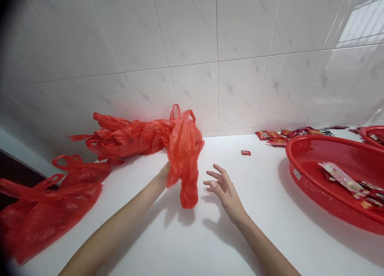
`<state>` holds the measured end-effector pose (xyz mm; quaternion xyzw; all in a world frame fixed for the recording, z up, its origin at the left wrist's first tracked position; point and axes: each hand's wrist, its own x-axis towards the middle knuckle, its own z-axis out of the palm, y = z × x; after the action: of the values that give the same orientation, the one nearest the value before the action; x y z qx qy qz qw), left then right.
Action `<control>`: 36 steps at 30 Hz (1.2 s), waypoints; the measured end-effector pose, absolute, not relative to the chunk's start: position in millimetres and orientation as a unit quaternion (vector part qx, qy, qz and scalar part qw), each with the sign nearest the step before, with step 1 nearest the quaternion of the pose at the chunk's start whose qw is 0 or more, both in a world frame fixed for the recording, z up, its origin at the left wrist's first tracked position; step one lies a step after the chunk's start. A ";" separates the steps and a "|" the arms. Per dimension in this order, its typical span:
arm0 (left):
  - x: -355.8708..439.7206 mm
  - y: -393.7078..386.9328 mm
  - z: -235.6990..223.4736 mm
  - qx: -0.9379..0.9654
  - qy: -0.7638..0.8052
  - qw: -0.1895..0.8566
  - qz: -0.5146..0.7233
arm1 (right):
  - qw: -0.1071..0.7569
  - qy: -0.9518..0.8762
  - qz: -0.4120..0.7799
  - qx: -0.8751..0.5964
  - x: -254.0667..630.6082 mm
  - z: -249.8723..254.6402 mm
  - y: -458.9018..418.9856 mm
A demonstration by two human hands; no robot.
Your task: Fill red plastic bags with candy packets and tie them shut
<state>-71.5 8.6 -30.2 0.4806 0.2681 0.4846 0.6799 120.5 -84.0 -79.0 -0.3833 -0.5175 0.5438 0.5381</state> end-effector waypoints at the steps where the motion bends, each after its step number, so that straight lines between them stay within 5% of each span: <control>1: -61.7 -2.7 -41.1 0.484 0.260 0.702 0.453 | 0.537 -0.516 0.556 -0.369 120.3 -77.6 -84.2; 6: -43.5 -33.9 -58.6 0.478 0.249 0.744 0.395 | 0.545 -0.560 0.489 -0.388 118.0 -84.5 -85.2; 10: -53.3 -42.7 -51.7 0.541 0.270 0.683 0.410 | 0.562 -0.574 0.393 -0.447 123.3 -89.9 -82.1; 17: -87.1 -22.4 -65.8 0.446 0.463 0.564 0.518 | 0.587 -0.460 0.502 -0.438 141.7 -69.3 -79.9; 27: -129.1 -14.2 -50.3 0.417 0.487 0.400 0.655 | 0.629 -0.422 0.501 -0.418 150.3 -68.1 -73.8; 32: -108.4 -39.9 -40.8 0.543 0.437 0.115 0.708 | 0.647 -0.497 0.410 -0.407 143.9 -71.0 -81.2; 36: -110.4 -35.3 -45.2 0.491 0.482 0.174 0.705 | 0.667 -0.560 0.250 -0.422 146.1 -75.7 -83.5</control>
<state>-110.4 -35.3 -45.2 0.4912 0.4818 0.7045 0.1737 146.1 -83.5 -75.7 -0.4220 -0.5603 0.2505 0.6673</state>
